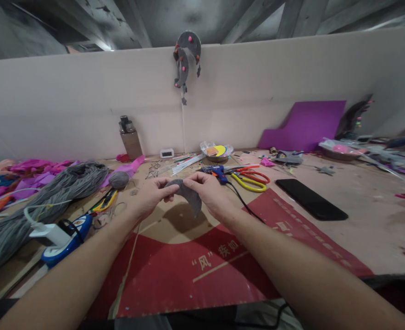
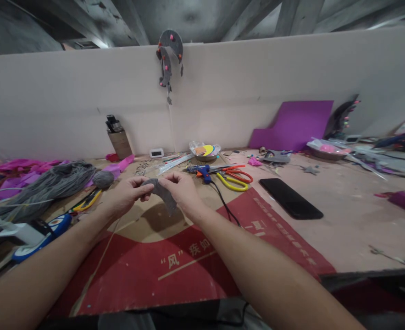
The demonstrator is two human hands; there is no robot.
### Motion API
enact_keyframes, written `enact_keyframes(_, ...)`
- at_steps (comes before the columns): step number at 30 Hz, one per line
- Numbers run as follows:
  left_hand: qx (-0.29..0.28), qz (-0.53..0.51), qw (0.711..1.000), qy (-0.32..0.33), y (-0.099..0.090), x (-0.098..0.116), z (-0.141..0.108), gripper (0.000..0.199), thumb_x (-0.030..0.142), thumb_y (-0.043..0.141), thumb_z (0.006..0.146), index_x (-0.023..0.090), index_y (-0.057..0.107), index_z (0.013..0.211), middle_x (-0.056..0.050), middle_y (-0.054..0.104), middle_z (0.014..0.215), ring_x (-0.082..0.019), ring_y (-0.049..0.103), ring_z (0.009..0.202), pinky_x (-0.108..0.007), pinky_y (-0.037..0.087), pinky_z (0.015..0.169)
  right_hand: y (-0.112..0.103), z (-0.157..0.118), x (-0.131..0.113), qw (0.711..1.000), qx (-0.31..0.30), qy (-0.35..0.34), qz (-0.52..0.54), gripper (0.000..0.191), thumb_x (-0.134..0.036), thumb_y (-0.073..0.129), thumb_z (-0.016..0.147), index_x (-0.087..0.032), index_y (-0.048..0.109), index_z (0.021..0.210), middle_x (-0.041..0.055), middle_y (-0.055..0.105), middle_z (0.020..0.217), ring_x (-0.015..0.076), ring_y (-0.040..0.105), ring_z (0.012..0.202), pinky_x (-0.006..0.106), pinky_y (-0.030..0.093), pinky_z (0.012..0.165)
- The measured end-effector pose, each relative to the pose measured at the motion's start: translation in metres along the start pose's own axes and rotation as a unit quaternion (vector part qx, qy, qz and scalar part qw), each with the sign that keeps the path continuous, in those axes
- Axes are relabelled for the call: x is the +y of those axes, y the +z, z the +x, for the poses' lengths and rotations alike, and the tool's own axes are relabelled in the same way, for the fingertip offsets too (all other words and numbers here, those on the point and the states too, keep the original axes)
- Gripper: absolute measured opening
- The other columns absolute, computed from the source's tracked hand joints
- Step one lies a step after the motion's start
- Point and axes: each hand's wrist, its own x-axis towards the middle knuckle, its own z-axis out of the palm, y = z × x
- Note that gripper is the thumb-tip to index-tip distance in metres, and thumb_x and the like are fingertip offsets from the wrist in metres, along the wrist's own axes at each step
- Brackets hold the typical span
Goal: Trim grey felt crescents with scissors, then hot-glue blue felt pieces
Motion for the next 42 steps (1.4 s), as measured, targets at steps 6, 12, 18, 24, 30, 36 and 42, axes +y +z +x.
enact_keyframes(6,0.069,-0.101,0.992,-0.017,-0.001,0.003,0.002,0.025,0.037,0.076,0.072,0.014,0.066,0.077,0.002,0.057,0.059,-0.007,0.047,0.051,-0.021,0.032,0.049,-0.004,0.010,0.007,0.989,-0.052,0.080,0.115,0.044,-0.065,0.061,0.074,-0.021,0.059,0.082,-0.0003,0.059,0.073,0.0127,0.051,0.064,0.026,0.043,0.058)
enact_keyframes(12,0.126,-0.132,0.983,-0.012,-0.004,-0.001,0.006,0.030,0.039,0.077,0.070,0.014,0.065,0.082,0.000,0.062,0.066,-0.009,0.053,0.055,-0.021,0.037,0.053,-0.002,0.004,0.008,0.992,-0.083,0.076,0.059,0.035,-0.053,0.066,0.074,-0.019,0.059,0.080,0.0006,0.060,0.072,0.0110,0.049,0.057,0.025,0.039,0.054)
enact_keyframes(18,0.304,0.091,0.944,0.092,-0.004,-0.003,0.005,0.033,0.041,0.073,0.074,0.017,0.066,0.095,-0.005,0.066,0.093,-0.016,0.058,0.082,-0.029,0.045,0.077,-0.004,0.000,0.004,0.987,0.031,-0.039,-0.151,0.024,-0.039,0.054,0.083,-0.020,0.060,0.071,-0.0003,0.056,0.065,0.0139,0.048,0.059,0.029,0.038,0.059)
enact_keyframes(24,0.083,-0.075,0.993,0.026,0.013,0.005,-0.002,0.042,0.056,0.060,0.081,0.015,0.067,0.088,-0.008,0.068,0.085,-0.019,0.062,0.079,-0.032,0.049,0.074,-0.004,-0.007,0.006,0.910,0.029,-0.222,-0.350,0.027,-0.027,0.050,0.091,-0.023,0.068,0.110,0.0079,0.064,0.098,0.0215,0.056,0.089,0.035,0.044,0.082)
enact_keyframes(30,0.031,-0.198,0.980,0.001,0.012,-0.005,0.003,0.039,0.028,0.079,0.067,0.015,0.070,0.103,-0.008,0.071,0.103,-0.017,0.065,0.086,-0.027,0.051,0.078,0.006,-0.010,0.019,0.897,-0.062,-0.243,-0.363,0.052,-0.029,0.065,0.083,-0.019,0.055,0.133,0.0130,0.055,0.115,0.0240,0.054,0.103,0.038,0.047,0.089)
enact_keyframes(36,0.061,-0.183,0.981,-0.024,0.005,-0.010,0.006,0.036,0.021,0.077,0.067,0.013,0.070,0.101,-0.007,0.074,0.089,-0.014,0.066,0.075,-0.026,0.051,0.072,-0.005,-0.001,0.006,0.934,0.081,-0.206,-0.282,0.034,-0.029,0.055,0.086,-0.015,0.061,0.116,0.0120,0.055,0.108,0.0199,0.054,0.091,0.036,0.045,0.085)
enact_keyframes(42,0.048,-0.175,0.983,-0.037,0.009,-0.005,0.003,0.033,0.018,0.077,0.067,0.012,0.070,0.099,-0.007,0.074,0.081,-0.015,0.067,0.072,-0.026,0.052,0.070,-0.017,0.018,0.011,0.989,0.098,-0.044,-0.102,0.028,-0.040,0.061,0.074,-0.019,0.065,0.091,0.0029,0.059,0.084,0.0165,0.051,0.077,0.031,0.040,0.075)
